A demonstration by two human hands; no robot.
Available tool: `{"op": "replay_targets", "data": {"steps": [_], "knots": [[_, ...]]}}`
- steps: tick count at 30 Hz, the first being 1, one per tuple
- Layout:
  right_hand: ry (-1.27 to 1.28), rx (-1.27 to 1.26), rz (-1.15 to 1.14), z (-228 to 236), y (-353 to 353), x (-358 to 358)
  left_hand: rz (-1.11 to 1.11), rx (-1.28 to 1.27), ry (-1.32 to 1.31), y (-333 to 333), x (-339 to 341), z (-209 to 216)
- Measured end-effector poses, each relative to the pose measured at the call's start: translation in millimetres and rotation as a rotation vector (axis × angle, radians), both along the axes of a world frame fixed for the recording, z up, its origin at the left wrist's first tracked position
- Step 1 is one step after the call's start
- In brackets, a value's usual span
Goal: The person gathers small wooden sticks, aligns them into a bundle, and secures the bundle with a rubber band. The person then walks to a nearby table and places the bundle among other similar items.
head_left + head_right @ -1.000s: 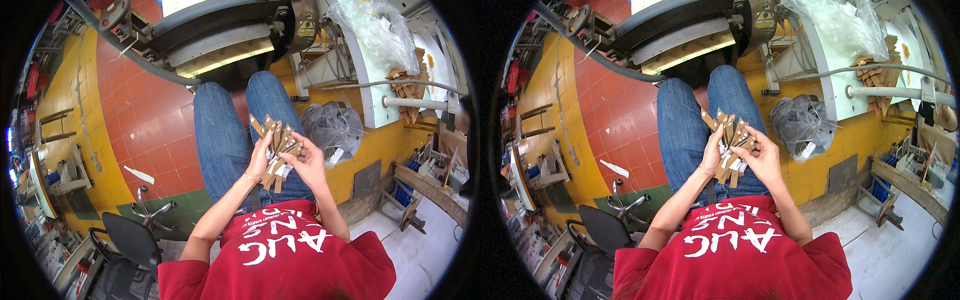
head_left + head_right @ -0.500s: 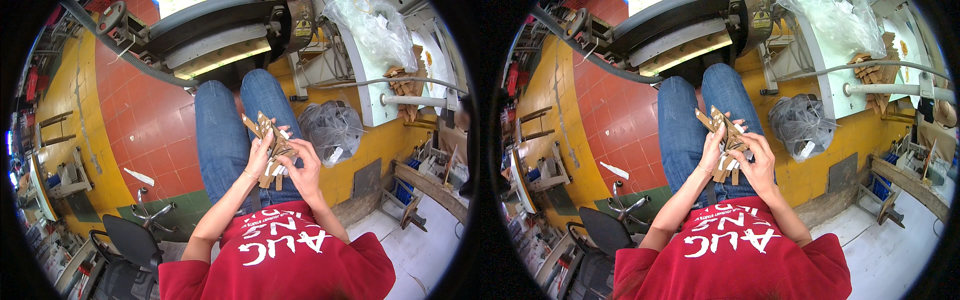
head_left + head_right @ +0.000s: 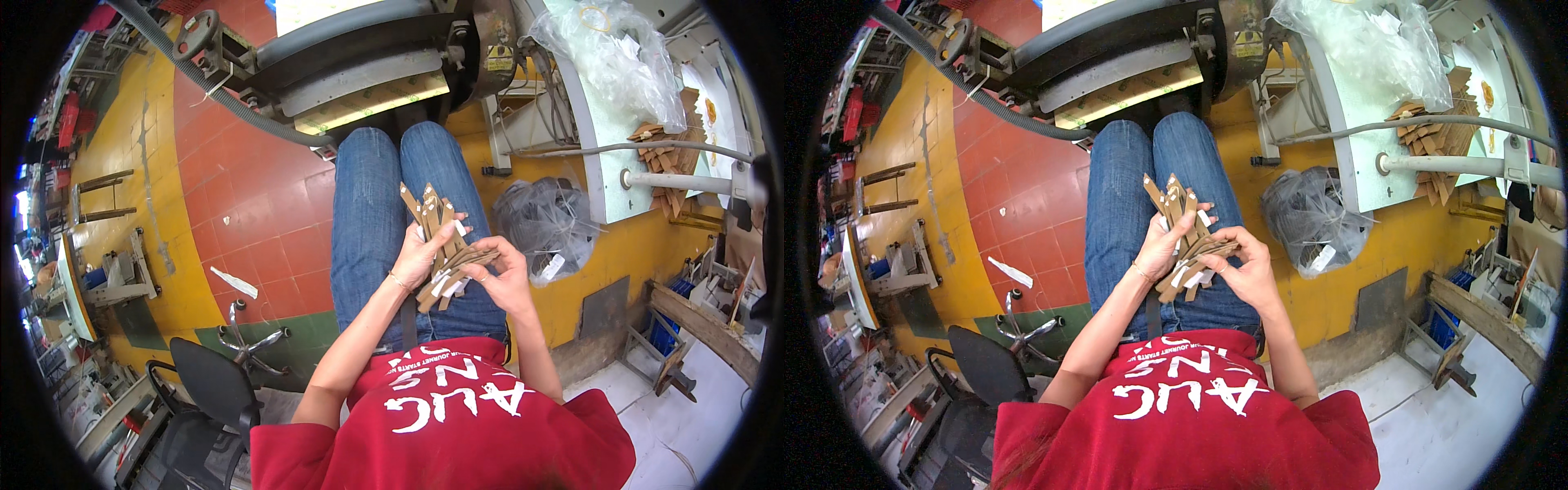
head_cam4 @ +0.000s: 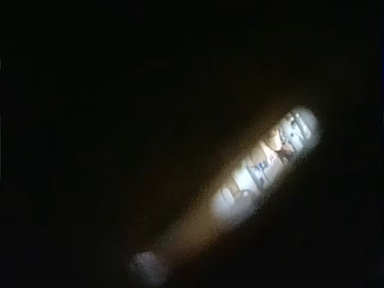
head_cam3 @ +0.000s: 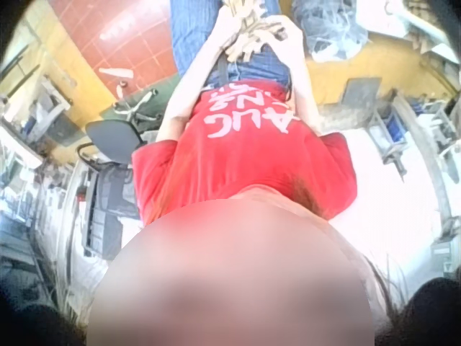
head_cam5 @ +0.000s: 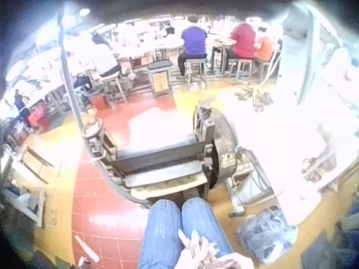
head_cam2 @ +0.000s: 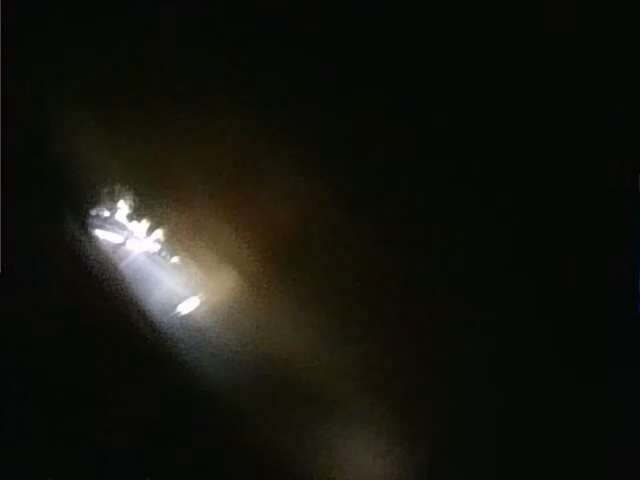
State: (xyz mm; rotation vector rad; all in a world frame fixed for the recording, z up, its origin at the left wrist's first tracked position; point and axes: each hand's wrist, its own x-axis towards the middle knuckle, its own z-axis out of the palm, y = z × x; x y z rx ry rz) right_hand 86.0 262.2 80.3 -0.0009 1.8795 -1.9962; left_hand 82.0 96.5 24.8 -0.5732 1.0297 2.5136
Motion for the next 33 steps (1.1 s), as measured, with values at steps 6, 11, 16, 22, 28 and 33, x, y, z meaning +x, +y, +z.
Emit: {"op": "replay_targets", "data": {"steps": [6, 11, 16, 22, 28, 33], "knots": [[-0.177, -0.292, -0.096, 10, 35, -23, -0.286, -0.689, 0.317, 0, -18, 5], [-0.213, -0.298, -0.007, 38, 41, -46, -0.582, -1.371, 0.709, -3, -32, 13], [-0.171, -0.294, 0.176, 48, 15, -63, -0.53, -1.514, 0.522, -16, -38, 1], [-0.198, -0.271, 0.317, 49, -14, -65, -0.324, -1.23, 0.339, -39, -36, -7], [-0.247, -0.254, 0.315, 61, -23, -64, 0.08, -0.954, 0.296, -57, -25, 38], [-0.116, -0.145, 0.447, 72, -45, -57, -0.293, 0.437, 0.153, -51, 19, 78]]}}
